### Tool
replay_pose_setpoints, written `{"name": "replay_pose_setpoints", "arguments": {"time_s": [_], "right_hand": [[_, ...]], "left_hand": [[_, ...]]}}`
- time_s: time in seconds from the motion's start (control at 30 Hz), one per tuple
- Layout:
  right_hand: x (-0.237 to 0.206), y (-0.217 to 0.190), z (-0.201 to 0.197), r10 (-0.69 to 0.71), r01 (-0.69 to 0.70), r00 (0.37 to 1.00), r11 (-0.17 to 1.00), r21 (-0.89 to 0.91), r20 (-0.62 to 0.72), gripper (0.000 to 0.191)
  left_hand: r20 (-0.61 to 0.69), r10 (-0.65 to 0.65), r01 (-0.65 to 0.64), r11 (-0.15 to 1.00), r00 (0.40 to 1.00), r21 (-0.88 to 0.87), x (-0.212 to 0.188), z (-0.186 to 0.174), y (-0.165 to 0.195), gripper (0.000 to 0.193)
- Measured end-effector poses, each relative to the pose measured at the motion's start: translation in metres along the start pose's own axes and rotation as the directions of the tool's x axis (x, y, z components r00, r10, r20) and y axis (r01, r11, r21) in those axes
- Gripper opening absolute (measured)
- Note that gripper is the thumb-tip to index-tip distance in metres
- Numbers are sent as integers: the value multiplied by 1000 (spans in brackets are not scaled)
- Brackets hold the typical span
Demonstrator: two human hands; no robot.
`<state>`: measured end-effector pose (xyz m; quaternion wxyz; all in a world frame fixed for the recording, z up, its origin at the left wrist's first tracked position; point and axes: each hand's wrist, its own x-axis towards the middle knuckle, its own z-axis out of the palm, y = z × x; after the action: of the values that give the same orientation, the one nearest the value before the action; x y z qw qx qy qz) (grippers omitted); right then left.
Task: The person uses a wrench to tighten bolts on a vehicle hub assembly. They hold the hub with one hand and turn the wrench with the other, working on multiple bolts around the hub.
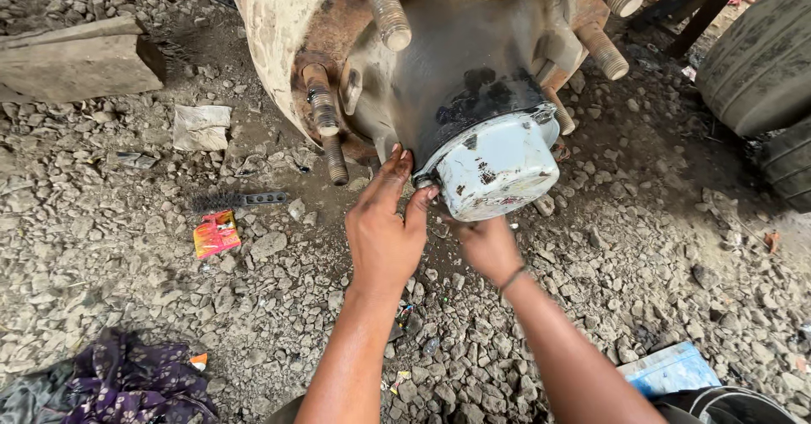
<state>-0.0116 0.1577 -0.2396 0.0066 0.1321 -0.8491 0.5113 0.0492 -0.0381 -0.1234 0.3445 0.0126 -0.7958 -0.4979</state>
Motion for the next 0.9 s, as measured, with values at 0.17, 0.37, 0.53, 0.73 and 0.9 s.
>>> {"name": "replay_pose_setpoints", "arguments": {"time_s": [0.17, 0.37, 0.53, 0.73, 0.9], "right_hand": [[-44, -13, 171, 170, -409, 911, 485, 773, 375, 22], [-65, -5, 211, 129, -128, 990, 686, 716, 54, 24], [-26, -7, 90, 382, -381, 923, 924, 45, -39, 22], [0, -10, -5, -7, -1, 1000, 940, -342, -22, 27], [-15, -1, 77, -279, 274, 960, 926, -261, 16, 17]], "left_hand": [[-16, -29, 29, 999, 999, 30, 2, 1, 7, 44], [144, -62, 69, 997, 988, -40, 6, -18, 7, 55], [56, -61, 67, 992, 997, -109, 3, -8, 2, 53], [-10, -58, 57, 992, 998, -111, -1, 0, -1, 47], [-37, -50, 49, 998, 998, -35, 1, 2, 2, 43]]}}
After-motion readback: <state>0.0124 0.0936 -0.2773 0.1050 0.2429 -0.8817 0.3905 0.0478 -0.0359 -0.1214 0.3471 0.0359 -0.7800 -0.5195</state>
